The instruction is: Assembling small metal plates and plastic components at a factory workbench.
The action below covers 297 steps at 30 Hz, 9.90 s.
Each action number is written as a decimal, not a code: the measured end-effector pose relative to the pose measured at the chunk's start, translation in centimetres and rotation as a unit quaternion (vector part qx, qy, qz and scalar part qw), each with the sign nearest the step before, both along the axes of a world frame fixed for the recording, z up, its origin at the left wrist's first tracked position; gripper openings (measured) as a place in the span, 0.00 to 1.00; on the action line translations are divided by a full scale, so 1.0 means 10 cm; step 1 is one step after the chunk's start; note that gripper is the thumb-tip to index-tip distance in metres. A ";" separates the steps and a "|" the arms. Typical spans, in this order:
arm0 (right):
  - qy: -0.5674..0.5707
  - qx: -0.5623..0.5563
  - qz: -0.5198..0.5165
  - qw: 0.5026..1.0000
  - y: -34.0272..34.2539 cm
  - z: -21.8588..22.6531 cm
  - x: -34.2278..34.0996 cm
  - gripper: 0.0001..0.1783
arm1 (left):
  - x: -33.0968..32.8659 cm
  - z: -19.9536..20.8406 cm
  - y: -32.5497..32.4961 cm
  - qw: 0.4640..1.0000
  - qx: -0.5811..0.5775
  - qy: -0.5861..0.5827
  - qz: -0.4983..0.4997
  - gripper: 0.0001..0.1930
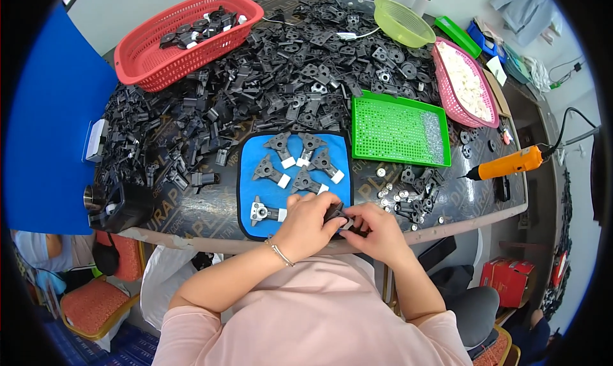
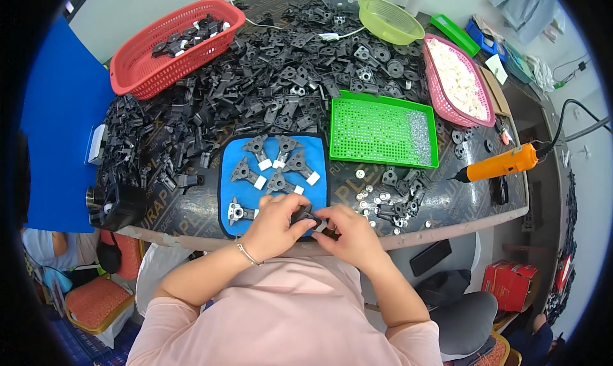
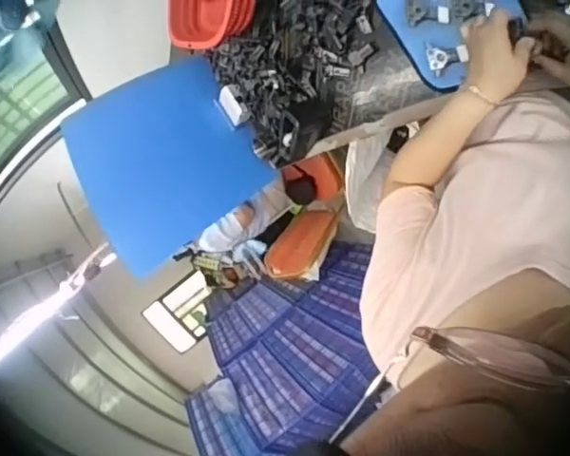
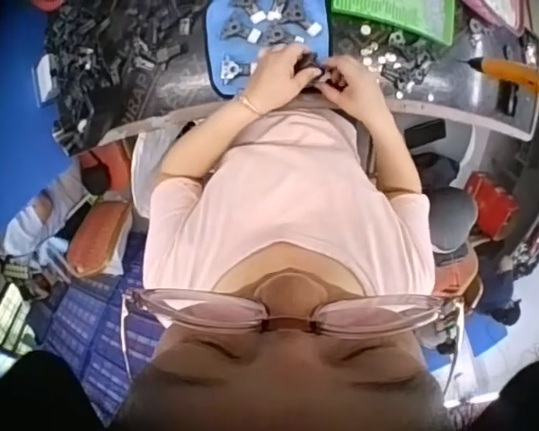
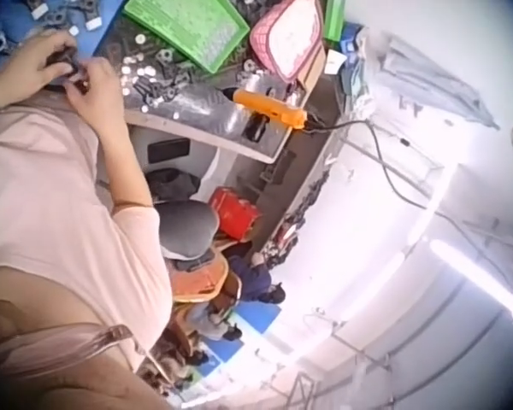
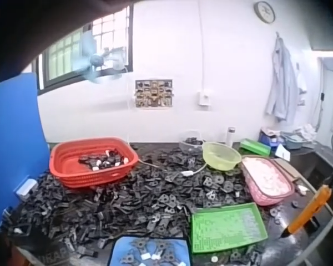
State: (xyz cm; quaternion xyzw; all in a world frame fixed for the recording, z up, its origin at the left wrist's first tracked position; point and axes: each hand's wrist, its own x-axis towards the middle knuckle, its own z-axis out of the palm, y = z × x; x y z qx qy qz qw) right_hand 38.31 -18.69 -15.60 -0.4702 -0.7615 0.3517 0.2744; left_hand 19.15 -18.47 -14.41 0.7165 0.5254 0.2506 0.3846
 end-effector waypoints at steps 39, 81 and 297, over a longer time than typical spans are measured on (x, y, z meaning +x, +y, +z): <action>-0.197 -0.003 0.021 0.980 0.14 0.11 0.61 0.11 | -0.25 0.04 0.00 0.950 0.209 0.227 -0.052 0.24; 0.042 -0.114 -0.099 0.988 0.38 0.19 0.27 0.23 | -0.18 -0.04 -0.02 0.969 0.188 0.163 -0.001 0.22; -0.335 -0.047 -0.123 0.933 0.59 0.26 0.77 0.13 | -0.42 -0.03 0.89 0.962 0.180 0.187 0.088 0.24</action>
